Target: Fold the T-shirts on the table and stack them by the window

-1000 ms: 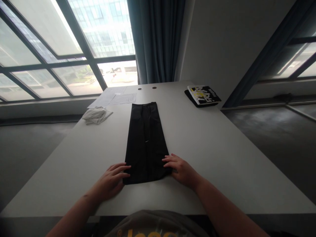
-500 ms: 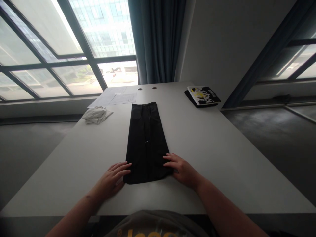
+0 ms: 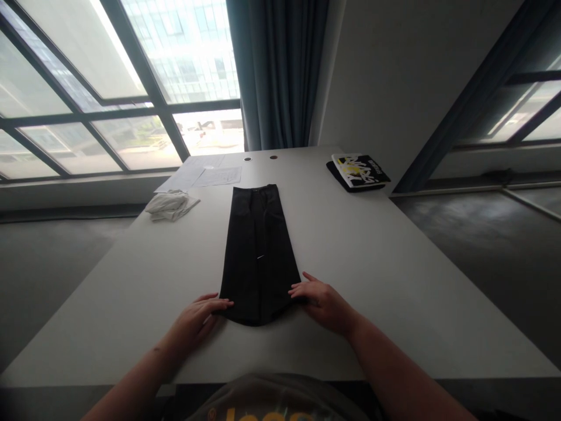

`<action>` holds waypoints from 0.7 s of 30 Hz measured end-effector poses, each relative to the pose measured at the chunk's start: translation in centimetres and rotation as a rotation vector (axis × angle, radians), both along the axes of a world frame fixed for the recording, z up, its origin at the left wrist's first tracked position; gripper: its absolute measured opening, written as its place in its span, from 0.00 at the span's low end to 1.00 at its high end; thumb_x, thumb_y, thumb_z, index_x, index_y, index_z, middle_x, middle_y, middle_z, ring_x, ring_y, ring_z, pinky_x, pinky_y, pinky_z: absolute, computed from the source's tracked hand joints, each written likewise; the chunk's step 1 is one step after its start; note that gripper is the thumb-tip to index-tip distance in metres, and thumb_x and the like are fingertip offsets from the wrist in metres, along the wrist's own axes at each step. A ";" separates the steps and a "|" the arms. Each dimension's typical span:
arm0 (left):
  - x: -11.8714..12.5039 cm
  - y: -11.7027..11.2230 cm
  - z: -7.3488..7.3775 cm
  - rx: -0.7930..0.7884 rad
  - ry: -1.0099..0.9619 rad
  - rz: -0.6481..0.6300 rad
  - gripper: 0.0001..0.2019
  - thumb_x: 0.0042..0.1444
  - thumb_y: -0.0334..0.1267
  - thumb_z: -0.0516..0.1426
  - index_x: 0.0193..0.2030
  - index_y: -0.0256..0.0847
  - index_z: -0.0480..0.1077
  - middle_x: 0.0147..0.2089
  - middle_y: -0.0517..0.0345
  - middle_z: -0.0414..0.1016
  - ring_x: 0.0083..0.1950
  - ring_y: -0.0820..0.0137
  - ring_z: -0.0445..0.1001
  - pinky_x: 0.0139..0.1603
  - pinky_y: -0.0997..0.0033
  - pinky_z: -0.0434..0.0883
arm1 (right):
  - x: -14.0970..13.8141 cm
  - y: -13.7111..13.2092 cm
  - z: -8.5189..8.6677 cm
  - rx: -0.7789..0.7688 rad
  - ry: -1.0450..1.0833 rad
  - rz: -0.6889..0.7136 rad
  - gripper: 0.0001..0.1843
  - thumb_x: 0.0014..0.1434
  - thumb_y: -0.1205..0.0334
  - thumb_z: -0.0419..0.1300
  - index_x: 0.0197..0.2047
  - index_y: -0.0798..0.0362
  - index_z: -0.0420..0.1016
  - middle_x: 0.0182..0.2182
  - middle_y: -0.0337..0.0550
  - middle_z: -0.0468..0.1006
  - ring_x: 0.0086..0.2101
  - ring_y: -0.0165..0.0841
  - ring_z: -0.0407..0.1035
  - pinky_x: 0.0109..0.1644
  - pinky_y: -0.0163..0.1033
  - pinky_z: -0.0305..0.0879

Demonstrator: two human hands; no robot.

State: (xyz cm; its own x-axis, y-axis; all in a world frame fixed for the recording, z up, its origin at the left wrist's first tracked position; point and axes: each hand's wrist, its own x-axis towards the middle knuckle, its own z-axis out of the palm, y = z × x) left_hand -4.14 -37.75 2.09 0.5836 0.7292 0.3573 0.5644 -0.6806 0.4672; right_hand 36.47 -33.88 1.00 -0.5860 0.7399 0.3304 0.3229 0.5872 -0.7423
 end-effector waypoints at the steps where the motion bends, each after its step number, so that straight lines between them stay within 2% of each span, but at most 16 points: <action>1: 0.1 -0.1 0.2 -0.024 -0.032 0.039 0.16 0.67 0.30 0.51 0.57 0.47 0.72 0.53 0.54 0.84 0.54 0.67 0.82 0.62 0.59 0.75 | -0.1 -0.1 0.2 -0.033 0.020 -0.028 0.12 0.66 0.64 0.61 0.51 0.47 0.82 0.48 0.45 0.86 0.51 0.41 0.79 0.74 0.59 0.54; 3: 0.5 -0.2 0.7 -0.079 -0.090 0.124 0.14 0.69 0.33 0.50 0.56 0.47 0.72 0.51 0.53 0.84 0.53 0.66 0.82 0.56 0.63 0.78 | -0.5 -0.1 0.9 -0.125 0.039 -0.111 0.11 0.68 0.57 0.60 0.47 0.49 0.83 0.43 0.45 0.86 0.47 0.42 0.80 0.66 0.53 0.67; 5: 1.0 0.6 1.3 -0.118 -0.134 0.204 0.12 0.71 0.37 0.49 0.54 0.46 0.71 0.48 0.53 0.84 0.48 0.66 0.83 0.50 0.66 0.78 | -1.1 0.6 1.8 -0.225 0.042 -0.201 0.16 0.69 0.50 0.58 0.41 0.51 0.82 0.37 0.44 0.85 0.40 0.42 0.80 0.51 0.46 0.76; 6: 1.4 1.3 1.5 -0.129 -0.144 0.246 0.11 0.71 0.39 0.49 0.54 0.45 0.70 0.45 0.53 0.83 0.45 0.65 0.83 0.47 0.66 0.78 | -1.5 1.2 2.3 -0.257 0.040 -0.237 0.18 0.69 0.48 0.57 0.39 0.52 0.81 0.34 0.44 0.84 0.37 0.41 0.79 0.44 0.43 0.76; 8: 2.1 3.7 1.8 -0.149 -0.139 0.348 0.12 0.71 0.42 0.48 0.54 0.45 0.68 0.41 0.54 0.82 0.40 0.65 0.82 0.43 0.65 0.76 | -2.3 3.0 3.0 -0.260 0.031 -0.303 0.19 0.68 0.47 0.57 0.38 0.52 0.80 0.32 0.41 0.82 0.35 0.39 0.77 0.39 0.40 0.73; 11: 3.3 8.2 1.6 -0.213 -0.109 0.506 0.14 0.72 0.44 0.46 0.59 0.45 0.63 0.38 0.56 0.81 0.38 0.62 0.81 0.41 0.64 0.74 | -3.4 6.5 3.1 -0.132 -0.057 -0.437 0.17 0.68 0.49 0.55 0.38 0.52 0.80 0.32 0.41 0.81 0.34 0.39 0.75 0.39 0.40 0.69; 14: 4.1 11.7 0.8 -0.269 0.005 0.611 0.17 0.71 0.40 0.49 0.64 0.43 0.60 0.43 0.52 0.82 0.43 0.59 0.82 0.43 0.63 0.74 | -3.8 9.6 1.8 0.068 -0.238 -0.530 0.13 0.66 0.55 0.58 0.34 0.52 0.78 0.32 0.45 0.80 0.36 0.40 0.73 0.44 0.42 0.67; 17: 4.1 12.9 0.2 -0.242 0.124 0.656 0.24 0.69 0.40 0.53 0.70 0.44 0.55 0.51 0.47 0.81 0.47 0.57 0.82 0.46 0.62 0.74 | -3.7 11.1 0.1 0.158 -0.363 -0.543 0.07 0.63 0.59 0.62 0.39 0.52 0.79 0.34 0.45 0.80 0.39 0.41 0.72 0.48 0.43 0.65; 21: 3.6 12.2 0.4 -0.200 0.162 0.674 0.27 0.68 0.41 0.56 0.72 0.48 0.55 0.55 0.50 0.80 0.51 0.58 0.82 0.47 0.63 0.73 | -3.1 11.1 -1.2 0.129 -0.357 -0.560 0.10 0.63 0.59 0.63 0.47 0.49 0.78 0.32 0.41 0.79 0.38 0.40 0.71 0.47 0.43 0.65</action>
State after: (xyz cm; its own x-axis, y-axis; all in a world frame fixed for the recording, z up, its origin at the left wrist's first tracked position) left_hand -0.54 -25.57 2.49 0.0180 0.9918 0.1265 0.9040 -0.0702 0.4216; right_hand 33.41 -22.74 -0.20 -0.2156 0.9313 0.2935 0.8168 0.3367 -0.4685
